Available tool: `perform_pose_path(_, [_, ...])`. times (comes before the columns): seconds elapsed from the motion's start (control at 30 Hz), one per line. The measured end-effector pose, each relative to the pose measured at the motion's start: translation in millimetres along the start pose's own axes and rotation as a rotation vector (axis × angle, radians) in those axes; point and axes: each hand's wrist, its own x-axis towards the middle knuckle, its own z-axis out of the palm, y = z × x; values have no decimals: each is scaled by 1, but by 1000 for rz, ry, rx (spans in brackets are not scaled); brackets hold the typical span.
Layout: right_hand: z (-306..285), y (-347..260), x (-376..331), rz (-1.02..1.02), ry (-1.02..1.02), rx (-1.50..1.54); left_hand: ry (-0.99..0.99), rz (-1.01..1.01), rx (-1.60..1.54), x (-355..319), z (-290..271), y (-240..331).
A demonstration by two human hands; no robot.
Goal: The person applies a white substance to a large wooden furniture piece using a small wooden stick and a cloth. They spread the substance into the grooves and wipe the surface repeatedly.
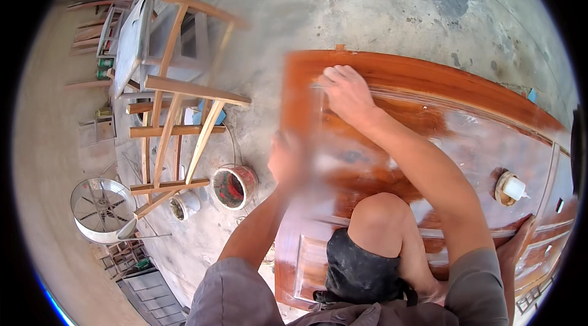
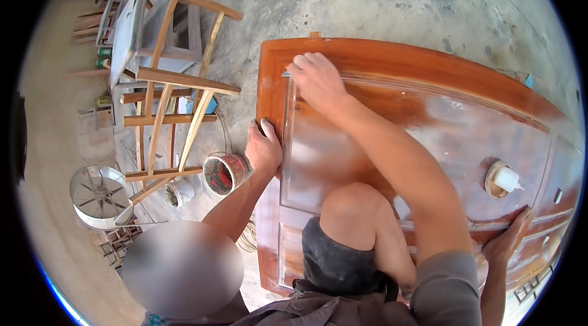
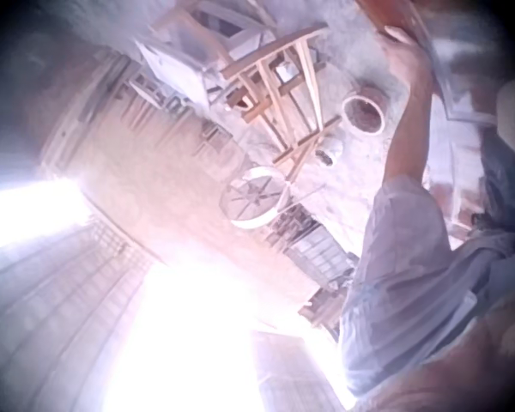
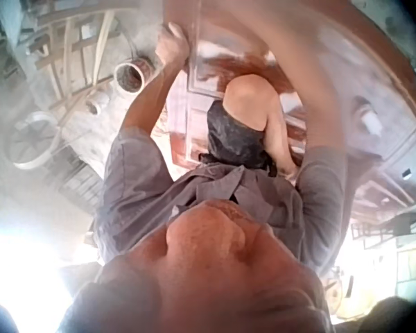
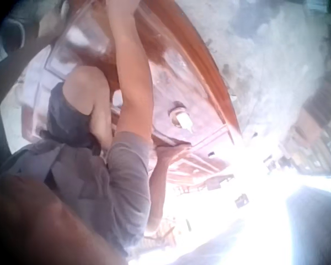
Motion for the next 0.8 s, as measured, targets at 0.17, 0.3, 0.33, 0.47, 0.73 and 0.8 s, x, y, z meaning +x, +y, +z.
perform_pose_path(0.17, [-48,38,-28,-77,-103,-56,26,19,-35,5,11,-13])
perform_pose_path(0.3, [-189,128,-122,-47,-232,-202,40,-2,16,6,13,-18])
perform_pose_path(0.33, [-220,148,-145,-9,-263,-242,43,-10,26,6,13,-17])
perform_pose_path(0.47, [-207,154,-156,47,-241,-198,48,6,12,5,15,-9])
perform_pose_path(0.73, [-43,28,-17,-24,-188,-34,61,58,35,6,24,-25])
perform_pose_path(0.8, [-93,76,-61,-126,-149,-116,84,31,14,9,18,-26])
